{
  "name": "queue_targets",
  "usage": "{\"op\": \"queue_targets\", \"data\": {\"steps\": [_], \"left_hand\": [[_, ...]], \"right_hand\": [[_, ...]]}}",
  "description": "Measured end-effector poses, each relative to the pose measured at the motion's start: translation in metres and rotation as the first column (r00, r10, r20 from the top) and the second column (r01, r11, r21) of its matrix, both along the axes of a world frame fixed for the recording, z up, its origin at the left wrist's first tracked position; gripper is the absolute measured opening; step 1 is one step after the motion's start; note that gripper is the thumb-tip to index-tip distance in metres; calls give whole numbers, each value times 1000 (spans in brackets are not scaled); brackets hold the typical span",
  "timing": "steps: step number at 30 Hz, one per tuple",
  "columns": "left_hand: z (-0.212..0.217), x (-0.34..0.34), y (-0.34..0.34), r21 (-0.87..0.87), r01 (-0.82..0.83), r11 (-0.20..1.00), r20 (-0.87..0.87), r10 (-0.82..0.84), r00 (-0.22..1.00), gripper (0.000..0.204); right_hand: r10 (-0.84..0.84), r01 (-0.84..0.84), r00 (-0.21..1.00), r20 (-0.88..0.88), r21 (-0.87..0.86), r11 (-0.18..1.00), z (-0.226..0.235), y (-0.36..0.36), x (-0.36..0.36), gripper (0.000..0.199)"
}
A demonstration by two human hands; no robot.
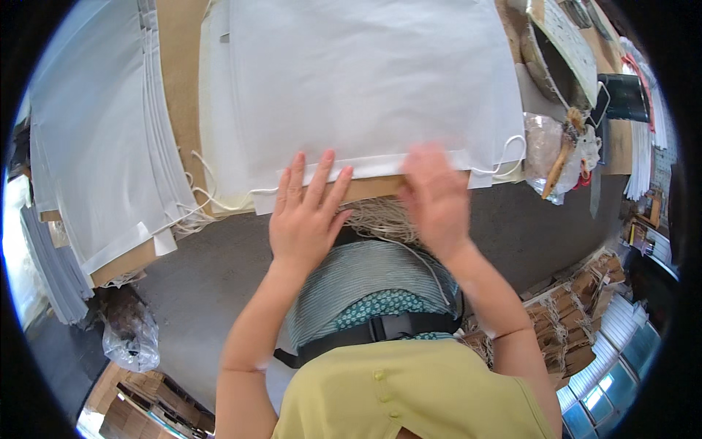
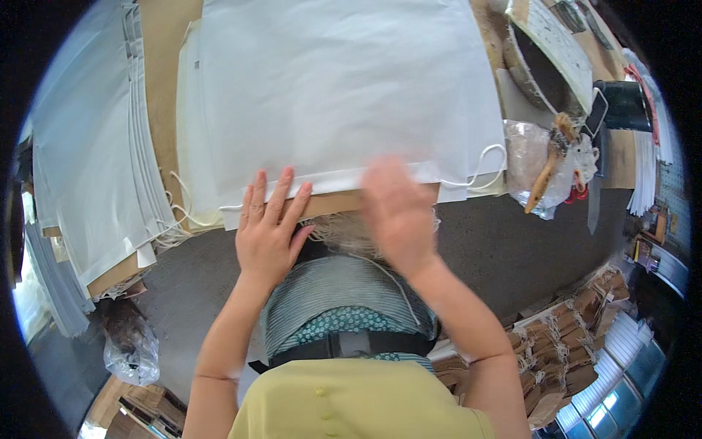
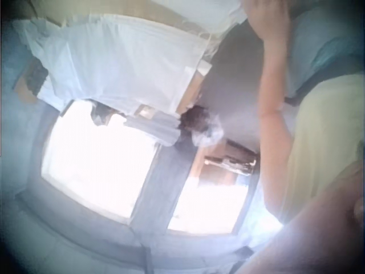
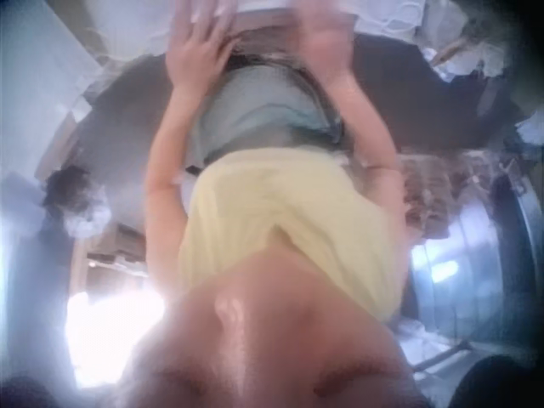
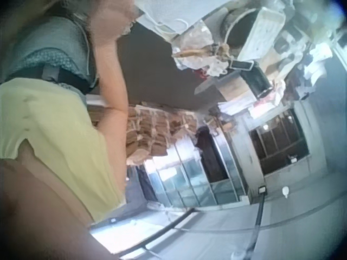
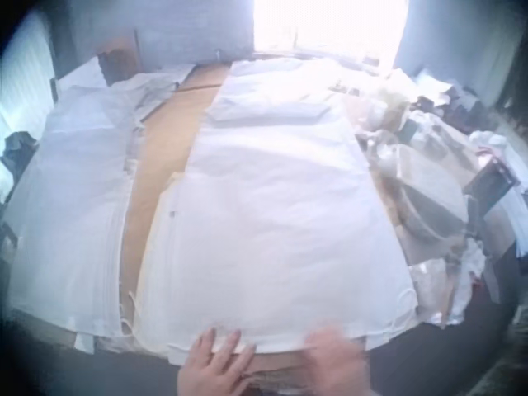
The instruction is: The person repeatedly applies glue to the edge of a white paper sheet using a brush, then places a string along the glued edge and folds the paper over to secure it. The person stacks the finished sheets and repeats the process with new sheets from a pile.
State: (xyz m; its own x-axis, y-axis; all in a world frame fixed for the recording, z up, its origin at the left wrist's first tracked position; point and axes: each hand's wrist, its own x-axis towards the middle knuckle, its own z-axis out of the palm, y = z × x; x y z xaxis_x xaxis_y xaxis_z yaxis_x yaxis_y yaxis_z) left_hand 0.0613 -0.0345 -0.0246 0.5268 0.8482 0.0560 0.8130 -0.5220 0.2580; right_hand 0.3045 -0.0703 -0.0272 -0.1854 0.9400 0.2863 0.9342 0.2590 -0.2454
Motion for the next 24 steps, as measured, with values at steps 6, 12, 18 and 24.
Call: {"op": "queue_targets", "data": {"steps": [6,12,18,24], "left_hand": [[15,-34,3,-115,-49,992,99,61,993,64],[19,-65,6,-637,-321,700,636,713,295,44],[67,-99,25,-760,-298,578,391,772,501,28],[128,-148,-1,-99,-628,772,747,475,465,8]], "right_hand": [[-16,18,1000,14,-172,985,2,-17,47,63],[-386,238,808,-446,-353,905,36,-8,87,54],[-672,112,464,-577,-715,691,27,-1,81,24],[-429,-281,650,-628,-723,631,18,-5,-22,22]]}}
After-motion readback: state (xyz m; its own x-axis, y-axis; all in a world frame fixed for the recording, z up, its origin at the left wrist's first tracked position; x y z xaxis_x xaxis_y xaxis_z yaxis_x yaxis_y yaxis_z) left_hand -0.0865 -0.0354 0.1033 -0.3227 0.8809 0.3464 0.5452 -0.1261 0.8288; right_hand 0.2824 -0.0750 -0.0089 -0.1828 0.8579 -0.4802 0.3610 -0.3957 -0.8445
